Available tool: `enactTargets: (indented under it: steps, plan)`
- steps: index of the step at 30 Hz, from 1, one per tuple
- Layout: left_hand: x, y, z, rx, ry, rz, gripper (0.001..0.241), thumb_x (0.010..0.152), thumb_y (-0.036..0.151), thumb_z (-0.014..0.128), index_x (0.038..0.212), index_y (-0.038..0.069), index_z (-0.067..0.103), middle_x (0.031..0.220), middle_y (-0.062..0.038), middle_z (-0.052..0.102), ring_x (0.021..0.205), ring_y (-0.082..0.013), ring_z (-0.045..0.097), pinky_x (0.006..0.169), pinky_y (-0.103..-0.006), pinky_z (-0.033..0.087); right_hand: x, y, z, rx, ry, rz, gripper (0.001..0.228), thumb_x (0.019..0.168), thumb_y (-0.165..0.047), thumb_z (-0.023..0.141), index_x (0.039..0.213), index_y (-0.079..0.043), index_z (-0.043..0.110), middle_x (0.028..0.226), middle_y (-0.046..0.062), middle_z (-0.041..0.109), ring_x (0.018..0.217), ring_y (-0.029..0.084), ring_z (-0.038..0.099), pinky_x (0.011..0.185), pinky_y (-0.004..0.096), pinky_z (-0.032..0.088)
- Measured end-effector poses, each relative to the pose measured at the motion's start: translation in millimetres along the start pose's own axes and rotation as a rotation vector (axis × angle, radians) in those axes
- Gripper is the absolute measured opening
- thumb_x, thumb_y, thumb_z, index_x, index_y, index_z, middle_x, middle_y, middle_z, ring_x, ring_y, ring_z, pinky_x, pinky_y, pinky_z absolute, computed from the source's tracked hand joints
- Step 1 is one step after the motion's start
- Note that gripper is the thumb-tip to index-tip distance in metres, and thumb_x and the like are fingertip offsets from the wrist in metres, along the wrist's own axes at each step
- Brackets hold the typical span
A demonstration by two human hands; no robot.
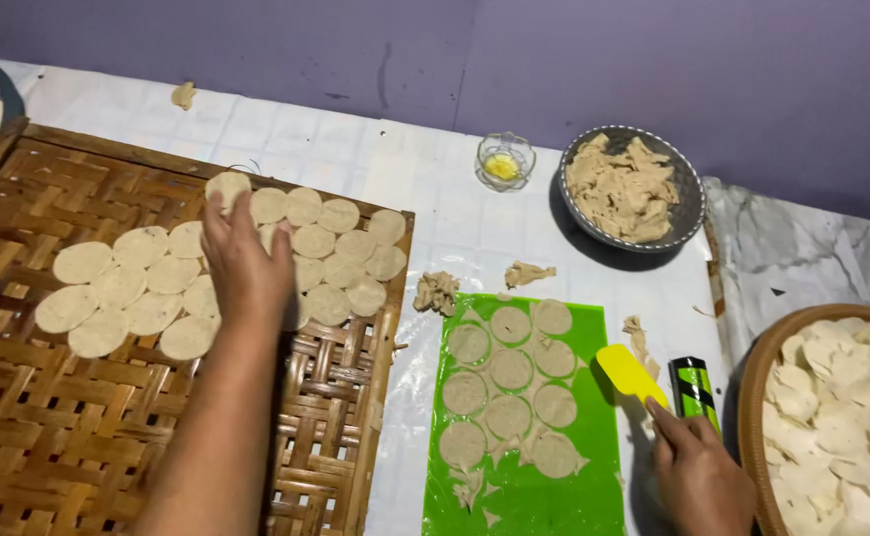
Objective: Arranging prepared dough discs on a drying tray and rolling out new dough with a pin.
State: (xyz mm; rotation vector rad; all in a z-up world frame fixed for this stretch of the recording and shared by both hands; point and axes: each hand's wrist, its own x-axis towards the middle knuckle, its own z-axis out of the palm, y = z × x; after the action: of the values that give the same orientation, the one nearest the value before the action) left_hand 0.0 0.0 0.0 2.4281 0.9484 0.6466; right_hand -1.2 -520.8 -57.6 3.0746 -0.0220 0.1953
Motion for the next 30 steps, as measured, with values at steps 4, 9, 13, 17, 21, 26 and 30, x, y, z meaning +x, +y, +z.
enactTargets:
  steps: [4, 9, 13, 17, 21, 26, 30]
  plan:
    - [-94, 38, 16, -0.213, -0.092, 0.133, 0.051, 0.095, 0.012, 0.062, 0.145, 0.006, 0.051, 0.162, -0.021, 0.028, 0.135, -0.0373, 0.039, 0.104, -0.0473, 0.047, 28, -14, -7, -0.073, -0.186, -0.043, 0.038, 0.094, -0.035, 0.059, 0.13, -0.046, 0.067, 0.108, -0.008, 0.067, 0.085, 0.021, 0.074, 0.072, 0.039, 0.06]
    - [-202, 55, 42, -0.386, -0.253, 0.185, 0.047, 0.094, 0.011, 0.061, 0.14, 0.008, 0.056, 0.159, -0.021, 0.03, 0.137, -0.0358, 0.043, 0.113, -0.0454, 0.043, 54, -24, -1, -0.084, -0.157, -0.138, 0.034, 0.095, -0.043, 0.056, 0.127, -0.044, 0.069, 0.108, -0.008, 0.066, 0.083, 0.024, 0.073, 0.071, 0.041, 0.057]
    - [-253, 44, 56, -0.474, -0.338, 0.238, 0.043, 0.093, 0.012, 0.062, 0.135, 0.008, 0.061, 0.156, -0.019, 0.038, 0.135, -0.0358, 0.048, 0.109, -0.0472, 0.047, 67, -34, -16, -0.121, -0.291, -0.193, 0.035, 0.099, -0.038, 0.056, 0.131, -0.047, 0.065, 0.112, -0.013, 0.067, 0.084, 0.017, 0.073, 0.076, 0.037, 0.059]
    - [-278, 35, 53, -0.479, -0.361, 0.277, 0.04, 0.091, 0.009, 0.061, 0.131, 0.008, 0.064, 0.151, -0.016, 0.045, 0.128, -0.0316, 0.054, 0.105, -0.045, 0.052, 71, -35, -25, -0.116, -0.352, -0.216, 0.036, 0.097, -0.036, 0.058, 0.13, -0.049, 0.066, 0.115, -0.011, 0.064, 0.09, 0.018, 0.072, 0.085, 0.037, 0.057]
    - [-293, 27, 53, -0.486, -0.361, 0.301, 0.039, 0.091, 0.007, 0.061, 0.13, 0.011, 0.063, 0.148, -0.013, 0.047, 0.125, -0.0298, 0.056, 0.103, -0.044, 0.05, 78, -33, -26, -0.13, -0.322, -0.226, 0.037, 0.098, -0.033, 0.056, 0.131, -0.046, 0.065, 0.119, -0.01, 0.064, 0.094, 0.021, 0.073, 0.084, 0.04, 0.058]
    - [-308, 15, 65, -0.476, -0.363, 0.301, 0.035, 0.09, 0.003, 0.061, 0.125, 0.007, 0.064, 0.142, -0.014, 0.051, 0.121, -0.0284, 0.058, 0.098, -0.0417, 0.054, 79, -41, -33, -0.127, -0.36, -0.231, 0.033, 0.099, -0.038, 0.057, 0.129, -0.047, 0.067, 0.113, -0.011, 0.066, 0.088, 0.018, 0.072, 0.081, 0.038, 0.055]
    - [-311, 12, 70, -0.501, -0.348, 0.34, 0.033, 0.091, 0.003, 0.06, 0.124, 0.006, 0.066, 0.142, -0.015, 0.05, 0.127, -0.0296, 0.057, 0.102, -0.0408, 0.056, 84, -38, -36, -0.151, -0.362, -0.254, 0.03, 0.095, -0.055, 0.059, 0.121, -0.05, 0.071, 0.107, -0.014, 0.067, 0.086, 0.016, 0.072, 0.079, 0.035, 0.055]
